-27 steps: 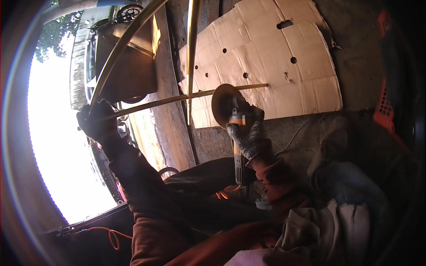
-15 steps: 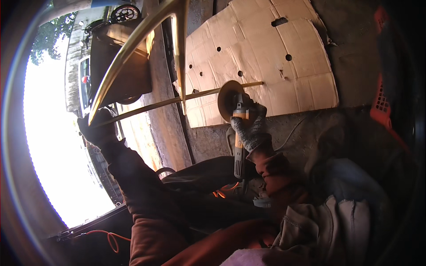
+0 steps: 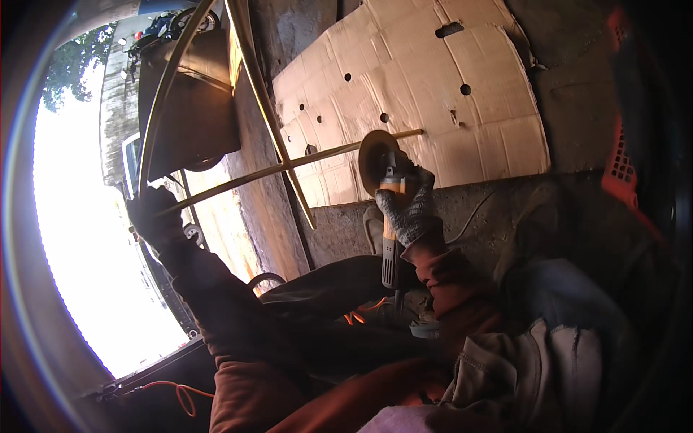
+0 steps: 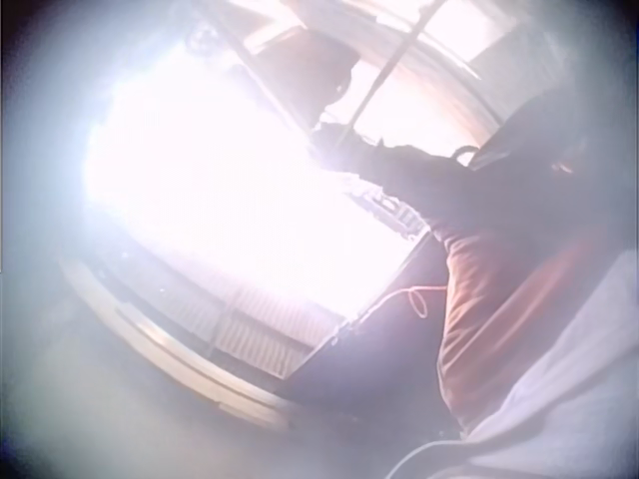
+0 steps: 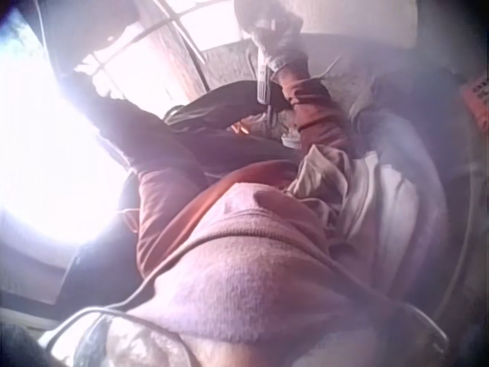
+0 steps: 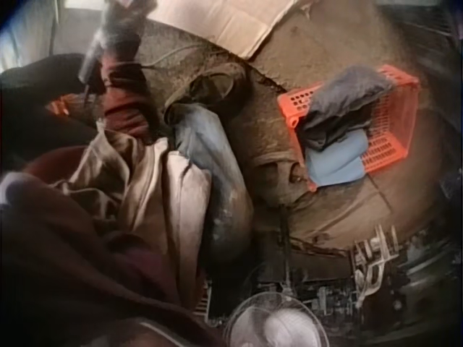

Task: The person uses an angle grinder to grind the joints of a gold-colored metal frame while holding it by hand on a cardboard-covered floor.

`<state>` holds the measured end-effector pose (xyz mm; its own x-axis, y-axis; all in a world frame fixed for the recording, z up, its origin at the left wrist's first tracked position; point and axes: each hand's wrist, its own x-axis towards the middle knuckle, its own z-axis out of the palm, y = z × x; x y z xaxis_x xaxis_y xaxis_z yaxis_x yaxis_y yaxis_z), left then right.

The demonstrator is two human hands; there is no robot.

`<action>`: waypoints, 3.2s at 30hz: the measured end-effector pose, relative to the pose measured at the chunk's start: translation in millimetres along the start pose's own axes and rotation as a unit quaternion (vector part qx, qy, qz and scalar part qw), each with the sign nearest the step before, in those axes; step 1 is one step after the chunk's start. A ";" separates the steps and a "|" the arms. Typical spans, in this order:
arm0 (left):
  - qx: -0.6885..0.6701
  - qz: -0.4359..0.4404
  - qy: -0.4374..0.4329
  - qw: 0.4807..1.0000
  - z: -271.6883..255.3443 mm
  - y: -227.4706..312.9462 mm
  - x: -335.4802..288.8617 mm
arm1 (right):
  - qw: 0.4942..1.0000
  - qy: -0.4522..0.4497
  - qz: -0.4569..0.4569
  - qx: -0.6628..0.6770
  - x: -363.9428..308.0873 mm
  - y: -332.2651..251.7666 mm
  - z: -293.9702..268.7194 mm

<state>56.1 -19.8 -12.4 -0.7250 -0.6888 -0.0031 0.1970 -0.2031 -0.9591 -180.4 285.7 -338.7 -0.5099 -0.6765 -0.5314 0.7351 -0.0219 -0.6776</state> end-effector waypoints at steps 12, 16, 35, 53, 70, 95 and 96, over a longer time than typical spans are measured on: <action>-0.123 -0.020 0.019 0.992 -42.9 5.2 17.8 | 0.952 -0.039 -0.149 -0.266 -23.7 -17.6 10.7; -0.100 -0.033 0.000 0.994 -33.8 7.6 -1.2 | 0.992 0.018 0.054 -0.114 11.5 -7.2 -18.9; 0.923 0.271 -0.030 0.270 45.4 32.0 -14.6 | 0.985 0.038 -0.004 -0.169 38.5 20.7 -30.9; 0.979 0.154 0.010 0.135 -25.6 -8.3 3.1 | 0.987 -0.082 -0.108 -0.085 0.6 9.0 12.5; 0.841 0.150 0.013 -0.519 7.6 6.5 0.3 | 0.928 -0.183 -0.159 -0.283 -14.8 15.4 24.8; 0.944 0.307 0.056 0.109 -34.6 -9.6 -13.1 | 0.937 -0.102 -0.122 -0.310 -23.2 -12.6 19.3; 0.938 0.339 0.015 0.068 -43.6 -9.8 -9.9 | 0.938 -0.103 -0.132 -0.304 -26.8 -11.6 21.0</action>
<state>32.6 19.4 -15.3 -0.1251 -0.9865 0.1053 -0.0905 0.1171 0.9890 -165.9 288.6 -305.9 -0.4946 -0.8364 -0.2362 0.1716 0.1724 -0.9700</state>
